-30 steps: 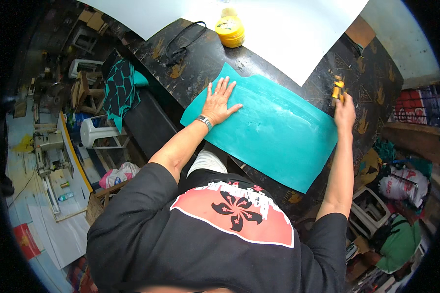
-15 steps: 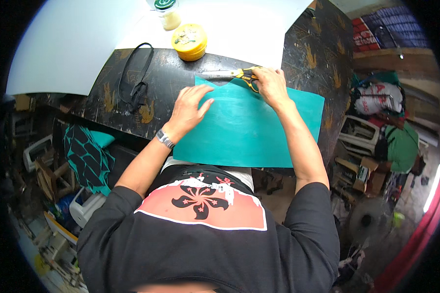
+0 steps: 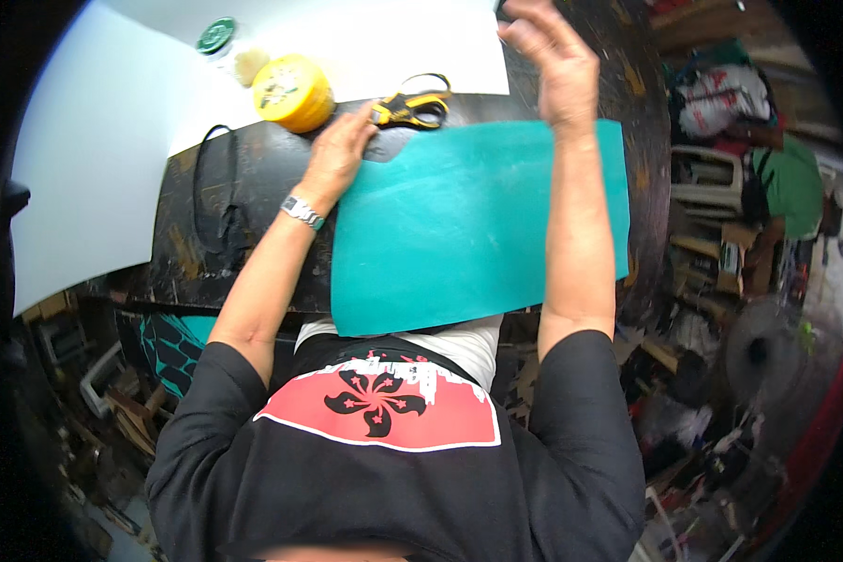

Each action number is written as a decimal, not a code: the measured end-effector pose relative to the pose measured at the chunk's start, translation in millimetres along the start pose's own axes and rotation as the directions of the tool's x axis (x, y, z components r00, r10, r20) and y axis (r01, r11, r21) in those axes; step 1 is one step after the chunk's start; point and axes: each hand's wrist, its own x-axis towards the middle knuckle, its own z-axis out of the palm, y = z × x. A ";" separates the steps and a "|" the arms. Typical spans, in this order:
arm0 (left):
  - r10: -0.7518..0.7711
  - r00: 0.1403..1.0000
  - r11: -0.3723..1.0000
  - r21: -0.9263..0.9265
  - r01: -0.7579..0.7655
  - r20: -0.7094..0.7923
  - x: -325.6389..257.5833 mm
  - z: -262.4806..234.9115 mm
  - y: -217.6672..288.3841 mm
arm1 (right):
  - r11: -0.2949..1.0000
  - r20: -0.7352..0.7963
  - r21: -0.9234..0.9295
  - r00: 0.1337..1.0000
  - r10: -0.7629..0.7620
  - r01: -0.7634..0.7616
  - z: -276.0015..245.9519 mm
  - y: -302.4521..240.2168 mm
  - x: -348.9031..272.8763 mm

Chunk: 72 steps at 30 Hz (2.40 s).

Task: The person uses yellow-handled scissors to cut a teal foam sheet along pre-drawn black geometric outlines, separating multiple black shapes. After cutting, the person places the cut black pieces onto a separate teal sheet and arranges them in a row.

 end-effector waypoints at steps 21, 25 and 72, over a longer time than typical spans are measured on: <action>0.539 0.827 0.840 0.028 -0.542 -0.162 -178.1 -37.3 113.7 | 0.649 0.056 0.697 0.926 0.373 -0.304 157.0 -56.4 -306.6; 0.354 0.933 0.908 -0.214 -0.361 -0.070 -240.0 -58.9 131.9 | 0.374 0.280 0.861 0.935 0.219 -0.345 227.5 -63.6 -308.5; 0.695 0.707 0.698 -0.356 -0.621 0.130 -127.9 -132.3 66.2 | 0.587 -0.301 -0.657 0.550 -0.779 0.473 63.0 -128.7 -242.3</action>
